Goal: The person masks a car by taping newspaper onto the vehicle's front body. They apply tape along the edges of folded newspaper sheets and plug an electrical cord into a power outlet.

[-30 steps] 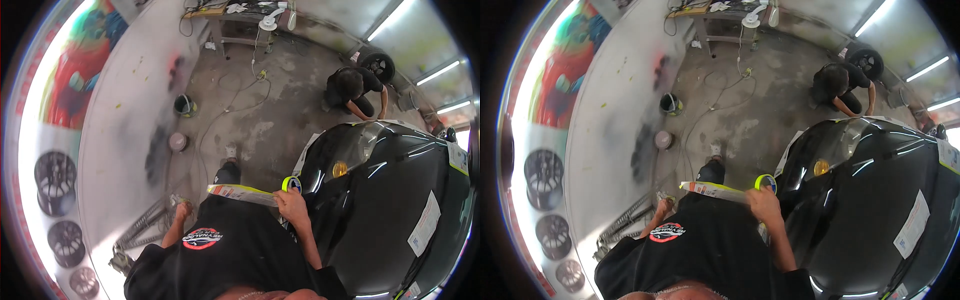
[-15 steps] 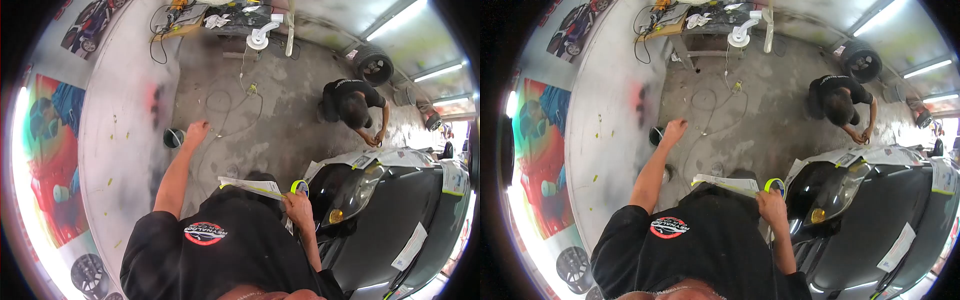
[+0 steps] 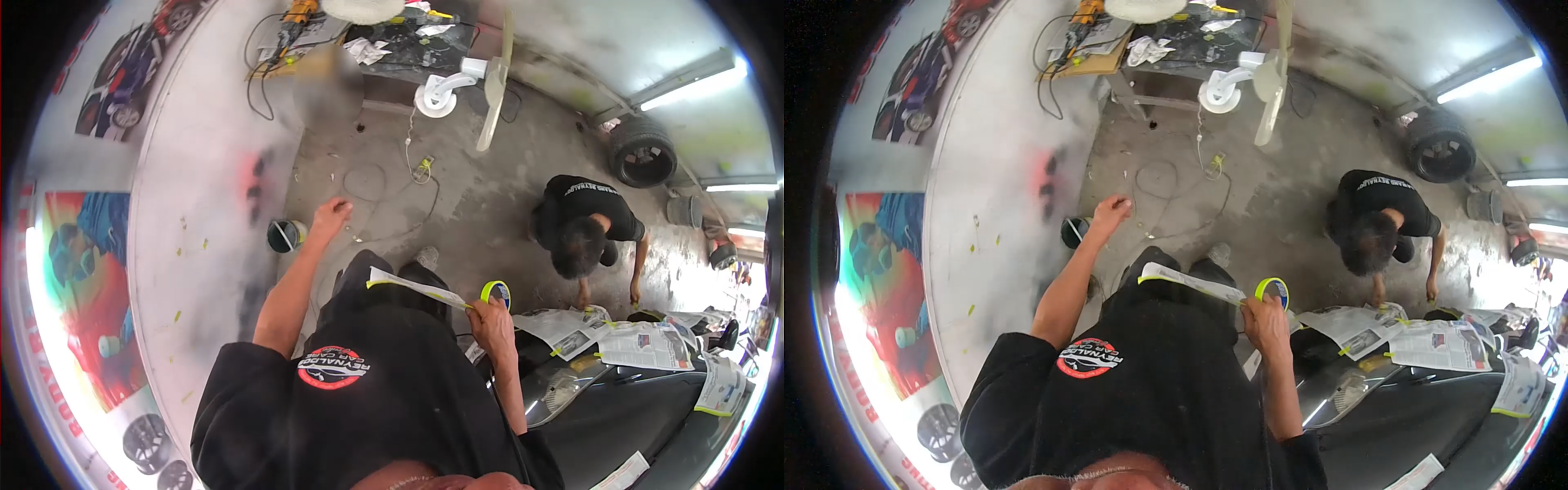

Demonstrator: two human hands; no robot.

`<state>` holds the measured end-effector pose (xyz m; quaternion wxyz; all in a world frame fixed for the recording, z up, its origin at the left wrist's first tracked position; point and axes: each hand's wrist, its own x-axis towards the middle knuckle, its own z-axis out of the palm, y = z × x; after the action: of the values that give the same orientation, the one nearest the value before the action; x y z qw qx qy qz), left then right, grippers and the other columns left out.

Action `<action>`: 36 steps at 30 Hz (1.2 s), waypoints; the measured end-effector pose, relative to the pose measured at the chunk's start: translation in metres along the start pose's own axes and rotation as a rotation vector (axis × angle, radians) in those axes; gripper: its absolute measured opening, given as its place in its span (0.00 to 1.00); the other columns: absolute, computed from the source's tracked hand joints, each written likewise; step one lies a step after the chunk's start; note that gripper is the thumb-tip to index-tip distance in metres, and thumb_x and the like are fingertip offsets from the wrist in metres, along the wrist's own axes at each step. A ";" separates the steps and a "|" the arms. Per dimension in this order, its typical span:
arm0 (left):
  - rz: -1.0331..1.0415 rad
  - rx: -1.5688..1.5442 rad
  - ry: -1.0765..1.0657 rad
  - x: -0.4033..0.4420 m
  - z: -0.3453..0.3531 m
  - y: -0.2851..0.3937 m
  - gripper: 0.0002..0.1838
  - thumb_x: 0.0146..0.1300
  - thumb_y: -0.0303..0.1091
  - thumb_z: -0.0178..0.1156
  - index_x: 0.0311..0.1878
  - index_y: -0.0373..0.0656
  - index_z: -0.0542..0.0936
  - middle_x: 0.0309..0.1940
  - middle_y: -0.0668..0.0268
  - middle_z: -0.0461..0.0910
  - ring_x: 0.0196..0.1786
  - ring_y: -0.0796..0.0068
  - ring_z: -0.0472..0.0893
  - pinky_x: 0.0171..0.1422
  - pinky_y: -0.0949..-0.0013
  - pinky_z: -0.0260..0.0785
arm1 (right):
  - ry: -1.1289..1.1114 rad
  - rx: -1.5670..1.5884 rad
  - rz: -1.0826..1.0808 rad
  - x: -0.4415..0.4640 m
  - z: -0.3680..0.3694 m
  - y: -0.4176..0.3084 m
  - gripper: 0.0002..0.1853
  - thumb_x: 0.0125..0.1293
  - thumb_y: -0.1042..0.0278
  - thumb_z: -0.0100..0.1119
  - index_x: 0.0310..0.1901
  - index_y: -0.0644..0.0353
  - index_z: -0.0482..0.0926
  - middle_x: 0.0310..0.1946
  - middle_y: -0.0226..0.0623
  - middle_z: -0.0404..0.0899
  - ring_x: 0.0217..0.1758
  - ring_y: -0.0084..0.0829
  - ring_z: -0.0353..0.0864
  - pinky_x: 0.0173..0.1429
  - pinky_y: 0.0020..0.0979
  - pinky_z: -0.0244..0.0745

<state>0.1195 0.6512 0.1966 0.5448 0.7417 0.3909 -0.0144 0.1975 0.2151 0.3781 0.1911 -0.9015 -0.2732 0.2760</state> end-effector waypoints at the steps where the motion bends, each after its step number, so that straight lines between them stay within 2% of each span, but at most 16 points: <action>1: -0.018 -0.040 -0.014 0.003 -0.001 0.006 0.18 0.71 0.43 0.65 0.52 0.36 0.84 0.40 0.59 0.88 0.42 0.72 0.87 0.49 0.67 0.79 | -0.007 0.016 0.014 0.009 -0.004 0.001 0.08 0.68 0.64 0.62 0.40 0.58 0.85 0.40 0.51 0.82 0.50 0.57 0.79 0.53 0.52 0.76; 2: -0.026 -0.073 -0.053 0.002 0.004 0.014 0.19 0.72 0.43 0.65 0.51 0.33 0.84 0.40 0.60 0.88 0.42 0.75 0.86 0.48 0.69 0.79 | 0.001 0.036 0.053 0.015 -0.007 0.003 0.08 0.68 0.64 0.61 0.40 0.58 0.85 0.40 0.51 0.82 0.50 0.56 0.79 0.53 0.52 0.76; 4: -0.025 -0.205 -0.155 0.003 0.010 0.038 0.18 0.74 0.43 0.64 0.51 0.34 0.84 0.44 0.61 0.88 0.43 0.73 0.86 0.48 0.70 0.78 | 0.075 0.043 0.049 0.030 -0.004 0.002 0.08 0.67 0.64 0.61 0.38 0.59 0.85 0.38 0.51 0.81 0.49 0.56 0.79 0.54 0.52 0.77; 6: -0.037 -0.195 -0.286 0.008 0.019 0.061 0.17 0.77 0.43 0.60 0.51 0.36 0.83 0.44 0.64 0.87 0.44 0.73 0.85 0.50 0.69 0.76 | 0.083 0.057 0.094 0.034 -0.006 -0.004 0.09 0.67 0.64 0.61 0.38 0.60 0.84 0.37 0.51 0.81 0.47 0.57 0.80 0.53 0.52 0.77; 9: -0.074 -0.107 -0.493 0.046 0.029 0.038 0.16 0.74 0.42 0.63 0.49 0.36 0.84 0.42 0.63 0.88 0.43 0.75 0.86 0.47 0.71 0.78 | 0.136 0.099 0.317 0.022 0.022 -0.015 0.10 0.67 0.62 0.63 0.39 0.60 0.85 0.34 0.51 0.80 0.46 0.55 0.79 0.52 0.51 0.75; 11: -0.042 0.119 -0.612 0.074 0.025 0.018 0.14 0.72 0.40 0.64 0.48 0.37 0.85 0.39 0.61 0.88 0.42 0.72 0.86 0.47 0.68 0.78 | 0.237 0.178 0.451 0.013 0.029 -0.041 0.11 0.66 0.62 0.63 0.35 0.63 0.83 0.34 0.54 0.80 0.45 0.57 0.79 0.49 0.54 0.74; 13: 0.315 0.365 -0.574 0.099 0.020 0.016 0.13 0.69 0.39 0.65 0.47 0.38 0.86 0.34 0.58 0.87 0.40 0.68 0.86 0.46 0.63 0.77 | 0.281 0.171 0.482 0.011 0.055 -0.039 0.11 0.66 0.63 0.64 0.35 0.64 0.83 0.34 0.55 0.81 0.43 0.58 0.80 0.48 0.54 0.73; 16: 0.274 0.464 -0.461 0.153 0.009 0.005 0.15 0.66 0.40 0.65 0.47 0.39 0.85 0.34 0.53 0.86 0.39 0.62 0.86 0.47 0.59 0.77 | 0.277 0.185 0.506 0.029 0.060 -0.064 0.08 0.66 0.64 0.64 0.39 0.60 0.85 0.34 0.55 0.82 0.42 0.58 0.80 0.49 0.53 0.74; 19: 0.314 0.433 -0.296 0.195 -0.002 0.005 0.15 0.66 0.42 0.64 0.44 0.38 0.85 0.35 0.52 0.86 0.39 0.60 0.86 0.46 0.57 0.76 | 0.255 0.223 0.501 0.055 0.048 -0.083 0.08 0.66 0.65 0.64 0.39 0.60 0.86 0.35 0.55 0.82 0.43 0.58 0.80 0.49 0.54 0.75; 22: 0.103 0.458 -0.411 0.231 -0.015 -0.020 0.16 0.66 0.44 0.64 0.40 0.38 0.84 0.34 0.51 0.86 0.40 0.57 0.86 0.46 0.54 0.76 | 0.261 0.313 0.531 0.061 0.044 -0.081 0.08 0.66 0.65 0.63 0.40 0.59 0.85 0.36 0.55 0.82 0.43 0.59 0.79 0.49 0.54 0.75; 25: 0.176 0.561 -0.372 0.223 -0.010 -0.038 0.17 0.65 0.45 0.65 0.38 0.38 0.85 0.32 0.51 0.85 0.38 0.52 0.86 0.46 0.53 0.76 | 0.265 0.352 0.545 0.050 0.056 -0.068 0.07 0.66 0.67 0.64 0.41 0.59 0.85 0.35 0.55 0.81 0.42 0.59 0.78 0.48 0.54 0.74; 28: 0.229 0.737 -0.387 0.192 0.005 -0.018 0.18 0.64 0.47 0.65 0.38 0.38 0.85 0.32 0.50 0.85 0.37 0.48 0.85 0.46 0.52 0.75 | 0.226 0.416 0.569 0.032 0.081 -0.059 0.07 0.65 0.66 0.65 0.39 0.60 0.84 0.34 0.55 0.80 0.43 0.59 0.78 0.48 0.54 0.74; 31: 0.141 0.882 -0.548 0.164 0.032 0.006 0.19 0.64 0.48 0.66 0.37 0.38 0.85 0.32 0.50 0.85 0.38 0.49 0.86 0.46 0.52 0.75 | 0.243 0.482 0.579 0.019 0.102 -0.042 0.08 0.66 0.66 0.66 0.38 0.62 0.84 0.35 0.54 0.81 0.43 0.58 0.79 0.48 0.54 0.74; 34: 0.212 0.959 -0.625 0.148 0.067 0.000 0.20 0.64 0.50 0.66 0.36 0.39 0.85 0.33 0.50 0.85 0.39 0.50 0.86 0.47 0.53 0.76 | 0.226 0.600 0.625 0.005 0.129 -0.029 0.09 0.65 0.67 0.66 0.42 0.62 0.84 0.37 0.55 0.82 0.44 0.58 0.78 0.50 0.53 0.73; 36: 0.186 1.031 -0.658 0.149 0.098 -0.007 0.18 0.64 0.48 0.67 0.39 0.39 0.85 0.33 0.50 0.86 0.40 0.50 0.86 0.47 0.54 0.77 | 0.244 0.660 0.645 -0.002 0.150 -0.020 0.09 0.65 0.67 0.66 0.44 0.61 0.85 0.39 0.54 0.82 0.45 0.57 0.78 0.49 0.51 0.73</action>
<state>0.2581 0.6557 0.0850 0.2074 0.8972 0.0789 -0.3817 0.0977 0.2588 0.2724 0.4025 -0.8572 0.1473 0.2855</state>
